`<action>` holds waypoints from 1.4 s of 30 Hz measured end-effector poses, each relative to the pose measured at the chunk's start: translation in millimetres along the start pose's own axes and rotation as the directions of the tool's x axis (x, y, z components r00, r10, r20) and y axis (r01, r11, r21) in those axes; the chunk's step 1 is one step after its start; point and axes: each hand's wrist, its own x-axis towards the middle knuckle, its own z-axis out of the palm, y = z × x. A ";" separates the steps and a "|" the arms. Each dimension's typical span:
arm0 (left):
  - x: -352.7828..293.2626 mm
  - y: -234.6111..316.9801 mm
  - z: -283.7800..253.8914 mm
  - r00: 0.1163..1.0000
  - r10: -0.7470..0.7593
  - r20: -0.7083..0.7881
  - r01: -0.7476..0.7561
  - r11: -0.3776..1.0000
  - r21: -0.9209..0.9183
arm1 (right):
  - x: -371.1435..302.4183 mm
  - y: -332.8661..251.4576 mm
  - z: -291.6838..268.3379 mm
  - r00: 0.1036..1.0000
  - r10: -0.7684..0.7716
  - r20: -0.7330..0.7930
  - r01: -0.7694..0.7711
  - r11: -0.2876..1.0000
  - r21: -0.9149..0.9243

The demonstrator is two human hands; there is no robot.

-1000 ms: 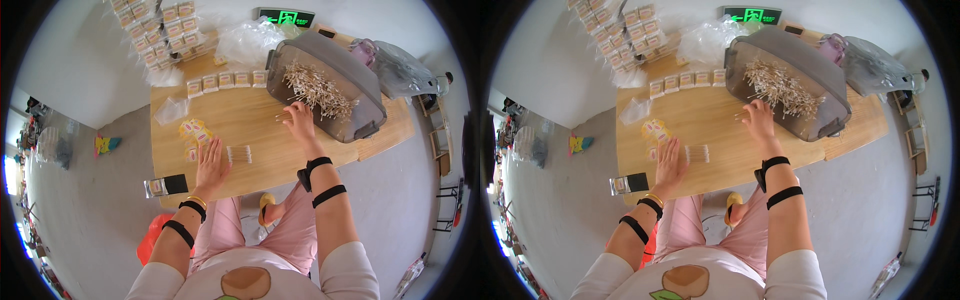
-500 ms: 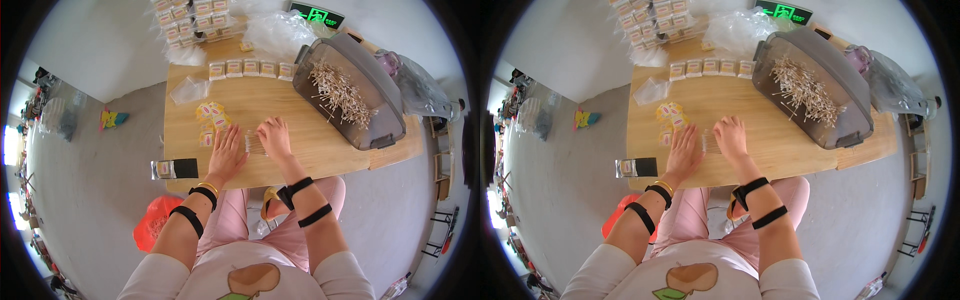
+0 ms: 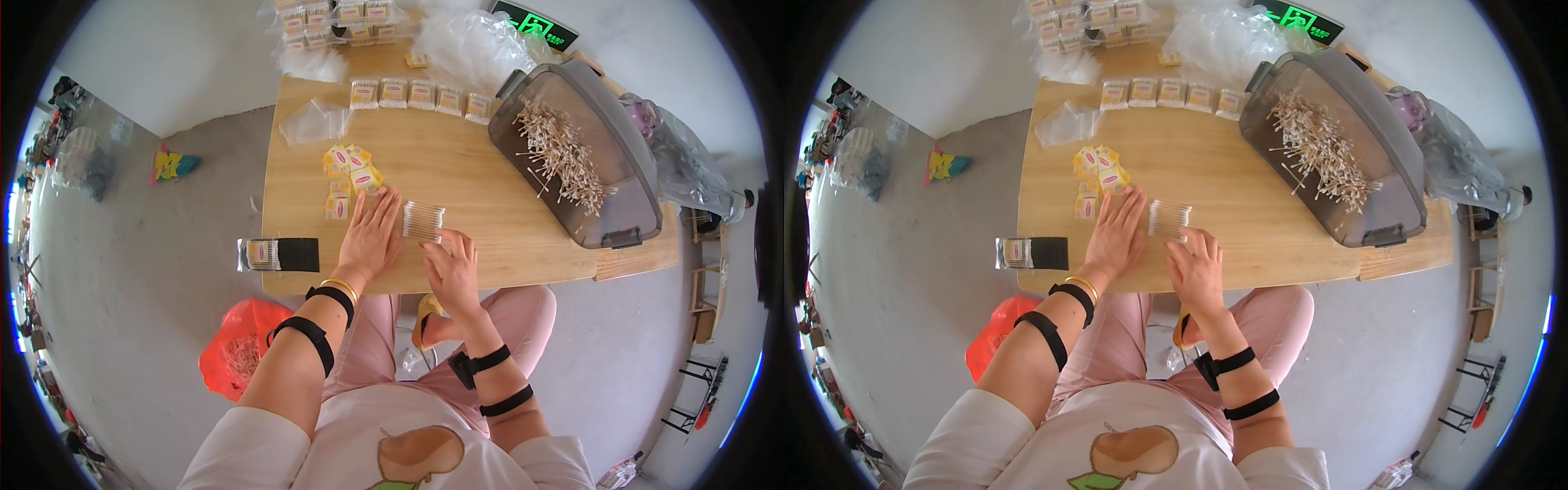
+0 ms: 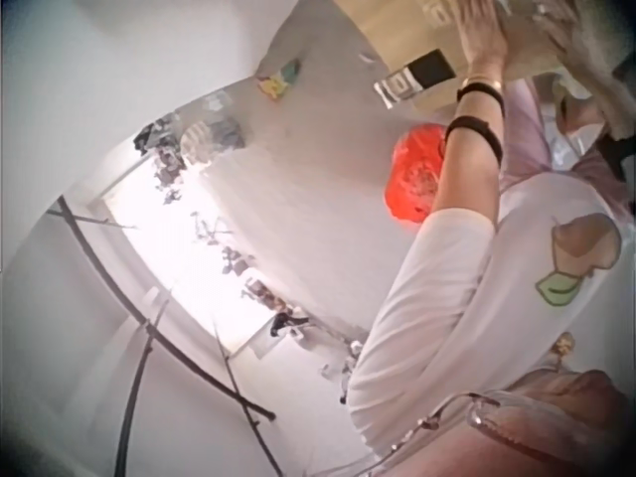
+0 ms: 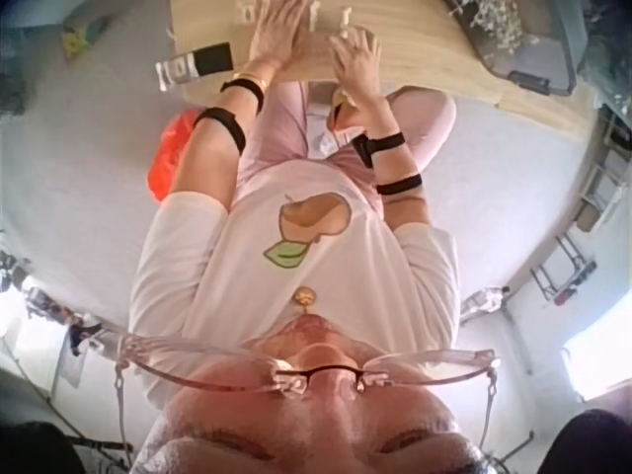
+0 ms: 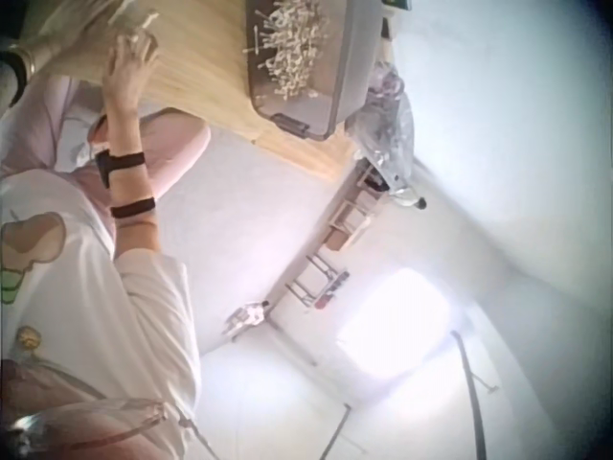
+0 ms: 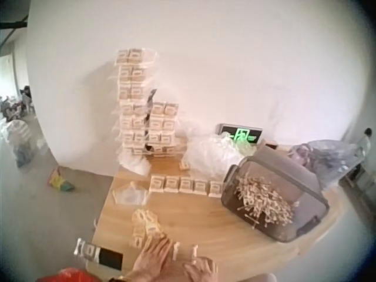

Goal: Counting and putting cotton swabs into plastic bags.

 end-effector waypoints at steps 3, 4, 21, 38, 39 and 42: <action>-0.9 -0.4 1.0 1.000 -0.007 -0.025 0.007 1.000 -0.014 | 4.4 -6.9 -1.4 1.000 -0.025 0.005 0.026 0.999 -0.046; -1.2 -0.5 0.6 1.000 -0.010 -0.029 0.009 1.000 -0.015 | 6.2 -8.6 -1.5 1.000 -0.029 0.010 0.030 0.998 -0.050; 0.1 -0.6 1.9 0.999 -0.024 -0.030 0.023 0.999 -0.046 | 22.2 -0.1 8.0 0.998 -0.053 -0.028 0.050 0.995 -0.084; -0.4 0.2 1.3 0.998 -0.025 -0.054 0.021 0.996 -0.086 | 31.6 9.1 13.0 0.997 -0.047 -0.063 0.040 0.994 -0.103; -0.7 0.0 0.6 0.998 -0.026 -0.057 0.021 0.996 -0.083 | 32.3 8.5 12.9 0.997 -0.048 -0.060 0.041 0.994 -0.104; -1.2 -0.6 0.1 0.998 -0.025 -0.063 0.020 0.997 -0.078 | 34.3 7.0 11.7 0.997 -0.057 -0.052 0.052 0.994 -0.096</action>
